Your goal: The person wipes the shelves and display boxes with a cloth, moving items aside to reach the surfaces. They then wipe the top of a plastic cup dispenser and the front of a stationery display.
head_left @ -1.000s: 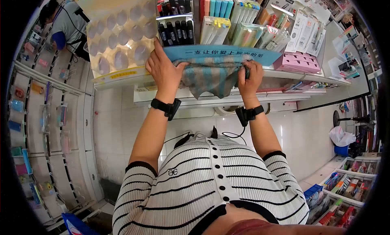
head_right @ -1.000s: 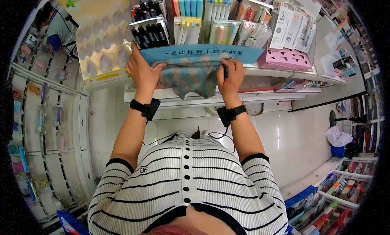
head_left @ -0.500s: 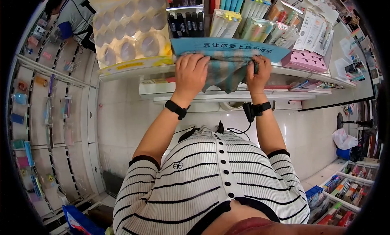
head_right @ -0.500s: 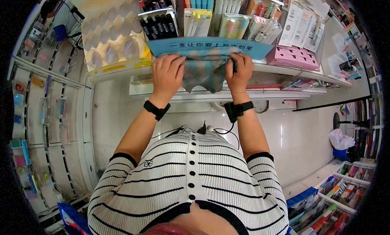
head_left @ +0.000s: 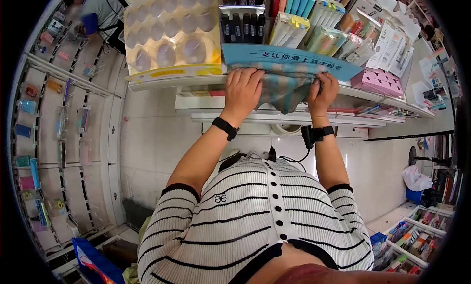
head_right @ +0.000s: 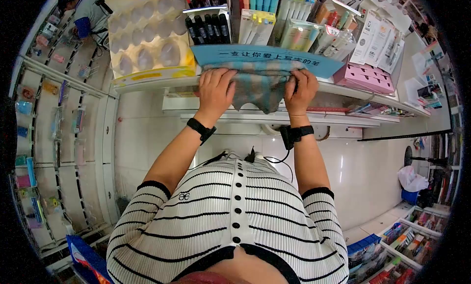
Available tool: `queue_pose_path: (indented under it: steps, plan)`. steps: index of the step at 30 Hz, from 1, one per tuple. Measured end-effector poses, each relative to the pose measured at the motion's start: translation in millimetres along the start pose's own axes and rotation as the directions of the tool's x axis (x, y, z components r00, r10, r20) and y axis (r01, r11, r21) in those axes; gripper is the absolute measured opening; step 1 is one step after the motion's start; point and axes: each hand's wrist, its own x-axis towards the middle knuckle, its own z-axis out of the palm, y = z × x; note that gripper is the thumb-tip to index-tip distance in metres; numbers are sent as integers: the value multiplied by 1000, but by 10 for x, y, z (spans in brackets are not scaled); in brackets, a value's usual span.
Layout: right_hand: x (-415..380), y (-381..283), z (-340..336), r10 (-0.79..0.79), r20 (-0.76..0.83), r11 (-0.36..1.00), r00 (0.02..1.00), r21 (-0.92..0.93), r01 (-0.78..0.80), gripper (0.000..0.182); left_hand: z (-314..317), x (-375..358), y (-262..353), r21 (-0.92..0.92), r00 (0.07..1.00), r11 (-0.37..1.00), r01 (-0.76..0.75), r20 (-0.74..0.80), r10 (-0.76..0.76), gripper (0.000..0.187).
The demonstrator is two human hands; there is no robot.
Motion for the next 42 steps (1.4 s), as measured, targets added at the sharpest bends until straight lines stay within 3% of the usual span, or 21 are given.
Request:
queue_pose_path:
  steps: [13,16,18,19,21,42]
  plan:
    - [50,-106,-74,31,10,999,999,-12,-31,24,-56,43,20,12,1000,1000,-5,14,5,35]
    - [100,-287,-247,5,48,994,999,-109,1,27,-29,26,0,-2,1000,1000,-2,12,2,35]
    - [100,-382,-300,-170,73,962,983,-203,181,33,-25,0,8,-12,1000,1000,-3,8,4,35]
    - [107,-451,-292,-163,71,963,984,-206,174,33,-32,6,18,-4,1000,1000,0,6,0,35]
    - [133,-588,-252,-80,340,994,937,-47,102,37,-31,56,17,0,1000,1000,-23,10,23,35]
    - [43,-557,-164,-36,314,990,949,-118,77,45,0,-11,25,47,999,999,25,37,-27,31]
